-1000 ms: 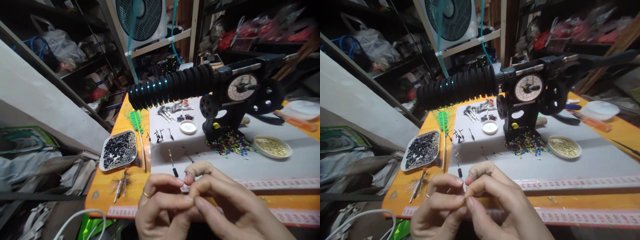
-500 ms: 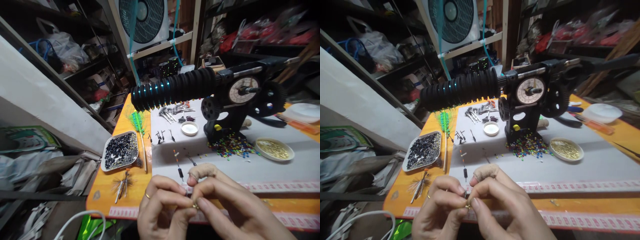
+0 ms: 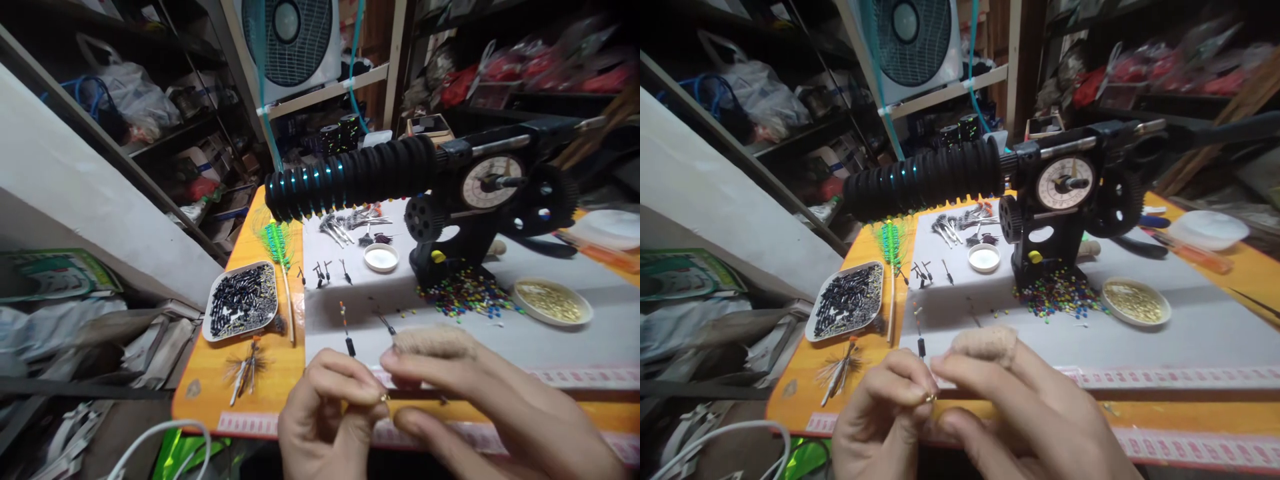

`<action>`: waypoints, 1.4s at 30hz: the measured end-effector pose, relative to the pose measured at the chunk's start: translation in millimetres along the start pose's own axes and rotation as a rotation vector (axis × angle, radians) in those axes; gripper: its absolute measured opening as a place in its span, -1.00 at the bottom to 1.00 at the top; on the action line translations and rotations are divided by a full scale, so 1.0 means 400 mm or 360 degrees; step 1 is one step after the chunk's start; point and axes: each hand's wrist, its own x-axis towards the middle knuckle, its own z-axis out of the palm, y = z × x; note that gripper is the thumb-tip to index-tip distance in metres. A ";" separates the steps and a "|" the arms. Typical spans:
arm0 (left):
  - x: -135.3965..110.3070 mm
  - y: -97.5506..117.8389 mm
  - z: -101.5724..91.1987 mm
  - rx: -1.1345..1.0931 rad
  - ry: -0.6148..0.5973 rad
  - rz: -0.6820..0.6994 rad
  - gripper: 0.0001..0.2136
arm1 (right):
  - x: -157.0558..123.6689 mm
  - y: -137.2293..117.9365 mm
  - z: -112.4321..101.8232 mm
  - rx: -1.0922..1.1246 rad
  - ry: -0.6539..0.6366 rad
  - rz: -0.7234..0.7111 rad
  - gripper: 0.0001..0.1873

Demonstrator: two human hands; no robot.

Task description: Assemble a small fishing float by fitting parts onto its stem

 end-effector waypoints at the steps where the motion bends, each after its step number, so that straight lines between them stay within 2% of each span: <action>1: -0.001 0.005 0.007 -0.0075 0.0020 -0.0100 -0.89 | -0.005 0.004 0.000 0.0051 -0.0033 -0.0033 -0.49; 4: 0.007 0.017 0.010 -0.0141 -0.0008 -0.0287 -0.84 | -0.008 0.014 -0.003 0.0141 -0.0100 -0.0061 -0.48; 7: 0.018 0.020 0.000 -0.0071 -0.0063 -0.0360 -0.83 | 0.001 0.015 -0.010 0.0003 -0.0132 -0.0160 -0.60; 9: 0.022 0.019 -0.009 -0.0027 -0.0094 -0.0353 -0.84 | 0.009 0.013 -0.014 -0.0203 -0.0139 -0.0279 -0.68; 12: 0.030 0.021 -0.028 0.0046 -0.0151 -0.0269 -0.89 | 0.014 0.009 -0.014 -0.0445 -0.0154 -0.0322 -0.76; 14: 0.040 0.026 -0.046 0.0122 -0.0291 -0.0232 -0.93 | 0.012 0.007 -0.010 -0.0464 -0.0151 -0.0270 -0.80; 16: 0.054 0.032 -0.064 0.0236 -0.0458 -0.0185 -0.84 | 0.010 0.003 -0.005 -0.0425 -0.0142 -0.0185 -0.84; 19: 0.073 0.036 -0.079 0.0466 -0.0532 0.0059 -0.78 | 0.011 -0.004 0.008 -0.0376 -0.0140 -0.0072 -0.81; 24: 0.079 0.028 -0.096 0.0866 -0.0618 0.0645 -0.93 | 0.014 -0.014 0.035 -0.0346 -0.0115 0.0086 -0.78; 26: 0.078 0.026 -0.111 0.1015 -0.0603 0.0787 -0.98 | 0.012 -0.013 0.044 -0.0367 -0.0118 0.0119 -0.76; 30: 0.091 0.035 -0.143 0.1412 -0.0658 0.0969 -0.92 | 0.010 -0.004 0.053 -0.0451 -0.0149 0.0048 -0.76; 33: 0.108 0.050 -0.153 0.1654 -0.0741 0.0912 -0.82 | 0.016 0.005 0.063 -0.0518 -0.0185 -0.0029 -0.79; 42: 0.119 0.088 -0.151 0.1906 -0.0817 0.0338 -0.83 | 0.010 0.026 0.104 -0.0613 -0.0253 0.0017 -0.85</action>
